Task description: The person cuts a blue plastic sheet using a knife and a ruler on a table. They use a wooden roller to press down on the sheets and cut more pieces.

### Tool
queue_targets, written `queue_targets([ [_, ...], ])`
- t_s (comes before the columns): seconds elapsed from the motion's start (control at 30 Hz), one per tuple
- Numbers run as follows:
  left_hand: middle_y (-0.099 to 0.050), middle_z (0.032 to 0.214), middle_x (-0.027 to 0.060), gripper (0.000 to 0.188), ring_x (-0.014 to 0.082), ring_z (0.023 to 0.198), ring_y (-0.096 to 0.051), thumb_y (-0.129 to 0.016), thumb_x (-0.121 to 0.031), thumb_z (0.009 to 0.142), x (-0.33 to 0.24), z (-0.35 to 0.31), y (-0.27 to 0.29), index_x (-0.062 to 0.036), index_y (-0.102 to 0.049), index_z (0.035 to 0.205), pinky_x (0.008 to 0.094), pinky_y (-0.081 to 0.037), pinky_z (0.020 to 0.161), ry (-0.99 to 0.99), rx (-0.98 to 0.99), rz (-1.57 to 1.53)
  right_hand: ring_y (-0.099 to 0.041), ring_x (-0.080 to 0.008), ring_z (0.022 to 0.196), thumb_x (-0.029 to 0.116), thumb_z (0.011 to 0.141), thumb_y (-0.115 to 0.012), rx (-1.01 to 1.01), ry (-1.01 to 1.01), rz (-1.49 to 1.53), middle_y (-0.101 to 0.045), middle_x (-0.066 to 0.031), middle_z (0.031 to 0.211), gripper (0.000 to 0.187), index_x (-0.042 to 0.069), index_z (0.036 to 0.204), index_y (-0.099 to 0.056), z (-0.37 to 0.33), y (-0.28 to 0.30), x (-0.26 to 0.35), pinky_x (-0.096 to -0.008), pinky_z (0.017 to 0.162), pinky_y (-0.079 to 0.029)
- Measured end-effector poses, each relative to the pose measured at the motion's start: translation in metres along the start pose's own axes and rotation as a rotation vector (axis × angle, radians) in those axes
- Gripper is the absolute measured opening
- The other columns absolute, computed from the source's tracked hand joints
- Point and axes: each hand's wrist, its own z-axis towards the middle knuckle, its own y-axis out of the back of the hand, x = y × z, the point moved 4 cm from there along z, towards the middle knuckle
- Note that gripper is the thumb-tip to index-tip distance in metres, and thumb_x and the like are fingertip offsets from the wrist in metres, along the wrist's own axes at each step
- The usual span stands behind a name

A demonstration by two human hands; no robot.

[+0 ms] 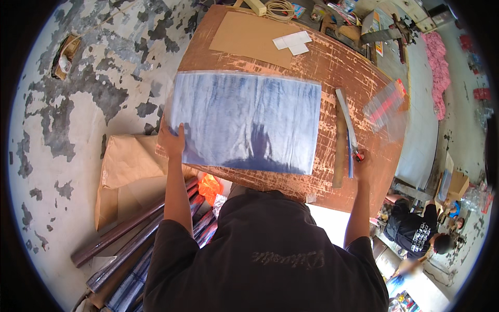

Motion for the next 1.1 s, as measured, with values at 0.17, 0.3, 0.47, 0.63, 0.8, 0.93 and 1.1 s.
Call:
queue_targets([
  [0.17,-0.057,0.150,0.0246,0.097,0.0433,0.138,-0.054,-0.087,-0.045,0.081,0.003,0.009,-0.006,-0.0018,-0.045,0.157,0.0505,-0.043,0.116,0.037,0.090,0.091,-0.073,-0.0346,0.093,0.008,0.082,-0.082,-0.150,-0.090,-0.062,-0.073,-0.0124,0.104,0.030,0.009,0.109,-0.069,-0.036,-0.001,-0.039,-0.0473,0.080,-0.057],
  [0.3,-0.056,0.153,0.0238,0.104,0.0427,0.140,-0.053,-0.090,-0.047,0.075,0.008,0.012,-0.008,-0.0014,-0.045,0.157,0.0501,-0.042,0.118,0.034,0.141,0.050,-0.074,-0.0359,0.096,0.017,0.088,-0.079,-0.176,-0.254,-0.136,-0.074,-0.0082,0.107,0.027,0.018,0.111,-0.066,-0.041,0.002,-0.060,-0.0507,0.078,-0.057],
  [0.47,-0.053,0.157,0.0233,0.104,0.0418,0.142,-0.052,-0.090,-0.043,0.077,0.013,0.017,0.003,-0.0002,-0.043,0.159,0.0493,-0.041,0.119,-0.152,0.077,-0.056,-0.073,-0.0355,0.100,0.022,0.089,-0.080,-0.176,-0.363,-0.151,-0.072,-0.0087,0.109,0.030,0.016,0.115,-0.066,-0.023,-0.010,-0.055,-0.0508,0.080,-0.057],
  [0.63,-0.061,0.145,0.0290,0.100,0.0439,0.135,-0.059,-0.091,-0.044,0.077,-0.062,-0.009,-0.014,0.0050,-0.049,0.153,0.0498,-0.047,0.113,-0.010,0.348,-0.138,-0.073,-0.0378,0.098,0.027,0.093,-0.076,-0.231,-0.420,-0.237,-0.070,-0.0083,0.113,0.024,0.018,0.113,-0.069,-0.023,0.003,-0.075,-0.0525,0.079,-0.057],
  [0.8,-0.058,0.149,0.0311,0.103,0.0435,0.137,-0.058,-0.089,-0.049,0.078,-0.101,-0.016,-0.016,0.0054,-0.047,0.155,0.0510,-0.045,0.115,0.033,0.336,0.011,-0.071,-0.0389,0.097,0.032,0.091,-0.080,-0.309,-0.438,-0.174,-0.068,-0.0126,0.112,0.030,0.013,0.114,-0.074,-0.034,0.002,-0.042,-0.0511,0.080,-0.057],
  [0.93,-0.055,0.152,0.0309,0.104,0.0438,0.140,-0.055,-0.089,-0.048,0.078,-0.104,-0.016,-0.014,0.0047,-0.045,0.157,0.0502,-0.043,0.119,-0.078,0.249,0.054,-0.072,-0.0367,0.096,0.032,0.090,-0.082,-0.236,-0.281,-0.103,-0.069,-0.0121,0.111,0.032,0.013,0.115,-0.074,-0.067,-0.016,0.001,-0.0495,0.079,-0.058],
  [1.1,-0.044,0.165,0.0242,0.102,0.0398,0.151,-0.044,-0.087,-0.042,0.083,-0.157,-0.028,0.000,-0.0023,-0.038,0.163,0.0460,-0.037,0.124,-0.093,0.366,0.175,-0.072,-0.0373,0.096,0.028,0.091,-0.079,-0.184,-0.328,-0.021,-0.070,-0.0122,0.112,0.027,0.012,0.112,-0.073,-0.075,-0.013,-0.025,-0.0496,0.077,-0.059],
])
